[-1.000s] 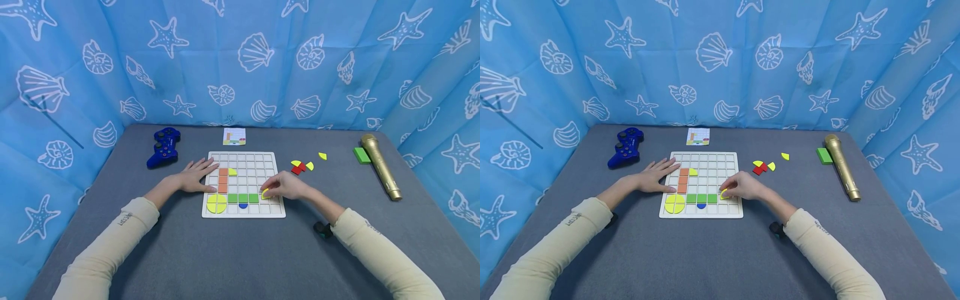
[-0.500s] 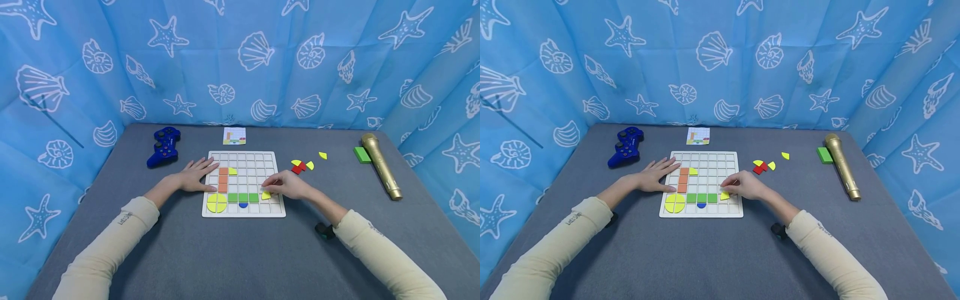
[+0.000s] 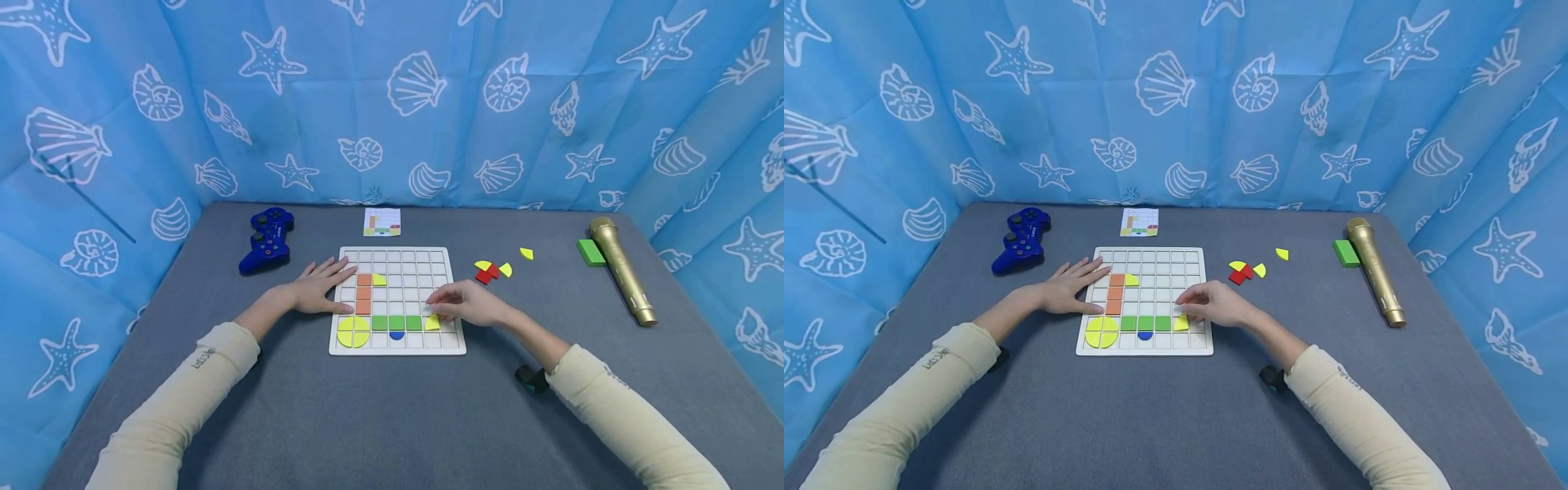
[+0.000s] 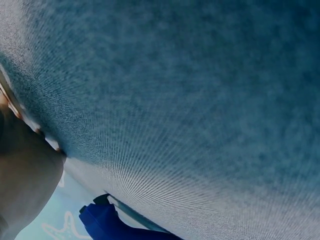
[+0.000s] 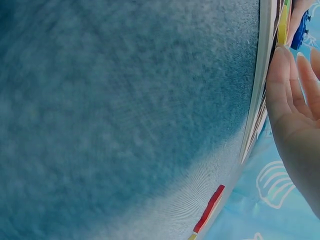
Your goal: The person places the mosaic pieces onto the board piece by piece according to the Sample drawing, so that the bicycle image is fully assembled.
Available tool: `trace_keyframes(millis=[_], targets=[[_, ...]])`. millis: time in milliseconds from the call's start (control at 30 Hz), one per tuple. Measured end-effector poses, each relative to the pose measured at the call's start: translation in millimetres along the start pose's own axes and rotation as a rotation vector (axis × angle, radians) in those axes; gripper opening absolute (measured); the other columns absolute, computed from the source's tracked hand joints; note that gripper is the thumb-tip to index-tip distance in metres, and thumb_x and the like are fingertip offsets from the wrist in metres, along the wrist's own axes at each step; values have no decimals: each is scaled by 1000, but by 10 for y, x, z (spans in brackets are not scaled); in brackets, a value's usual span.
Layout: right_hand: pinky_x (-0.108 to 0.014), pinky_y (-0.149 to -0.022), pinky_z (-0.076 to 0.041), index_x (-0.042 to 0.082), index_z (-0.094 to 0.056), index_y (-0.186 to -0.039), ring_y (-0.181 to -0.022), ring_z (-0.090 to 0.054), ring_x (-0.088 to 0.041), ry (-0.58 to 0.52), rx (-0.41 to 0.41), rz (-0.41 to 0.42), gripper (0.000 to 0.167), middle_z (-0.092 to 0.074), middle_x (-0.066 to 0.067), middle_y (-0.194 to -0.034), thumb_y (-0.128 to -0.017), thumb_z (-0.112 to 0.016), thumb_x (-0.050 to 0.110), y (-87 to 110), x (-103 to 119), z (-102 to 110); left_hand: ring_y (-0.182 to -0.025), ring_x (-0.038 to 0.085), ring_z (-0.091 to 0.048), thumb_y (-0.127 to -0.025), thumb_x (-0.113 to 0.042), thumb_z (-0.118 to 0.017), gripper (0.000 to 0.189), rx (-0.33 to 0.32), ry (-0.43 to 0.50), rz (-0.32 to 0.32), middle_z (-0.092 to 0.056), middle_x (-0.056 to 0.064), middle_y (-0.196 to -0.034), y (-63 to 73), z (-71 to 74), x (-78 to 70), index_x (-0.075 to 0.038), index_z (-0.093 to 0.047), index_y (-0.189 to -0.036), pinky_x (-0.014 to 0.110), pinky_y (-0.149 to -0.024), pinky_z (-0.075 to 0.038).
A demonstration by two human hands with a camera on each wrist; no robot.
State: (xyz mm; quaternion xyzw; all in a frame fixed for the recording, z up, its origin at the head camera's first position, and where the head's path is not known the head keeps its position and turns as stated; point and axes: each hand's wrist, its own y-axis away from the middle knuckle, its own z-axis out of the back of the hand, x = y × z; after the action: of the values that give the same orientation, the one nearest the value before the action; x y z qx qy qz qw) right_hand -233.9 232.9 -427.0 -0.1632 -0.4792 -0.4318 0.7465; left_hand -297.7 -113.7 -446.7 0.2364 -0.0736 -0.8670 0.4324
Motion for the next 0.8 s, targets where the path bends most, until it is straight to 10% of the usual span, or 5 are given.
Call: trace_keyframes(millis=[800], targets=[[-33,-71,-52,-2,-61,-121,-82,-59,-27,-40,46,-15,29,-66,-12,-98,-97,-58,14,-14,-24,30,-143,29,9,-82,-74,-49,98,-1,-9,3,5,3,-160,-26,-23,16,-27,-5,-155,55,-109,7]])
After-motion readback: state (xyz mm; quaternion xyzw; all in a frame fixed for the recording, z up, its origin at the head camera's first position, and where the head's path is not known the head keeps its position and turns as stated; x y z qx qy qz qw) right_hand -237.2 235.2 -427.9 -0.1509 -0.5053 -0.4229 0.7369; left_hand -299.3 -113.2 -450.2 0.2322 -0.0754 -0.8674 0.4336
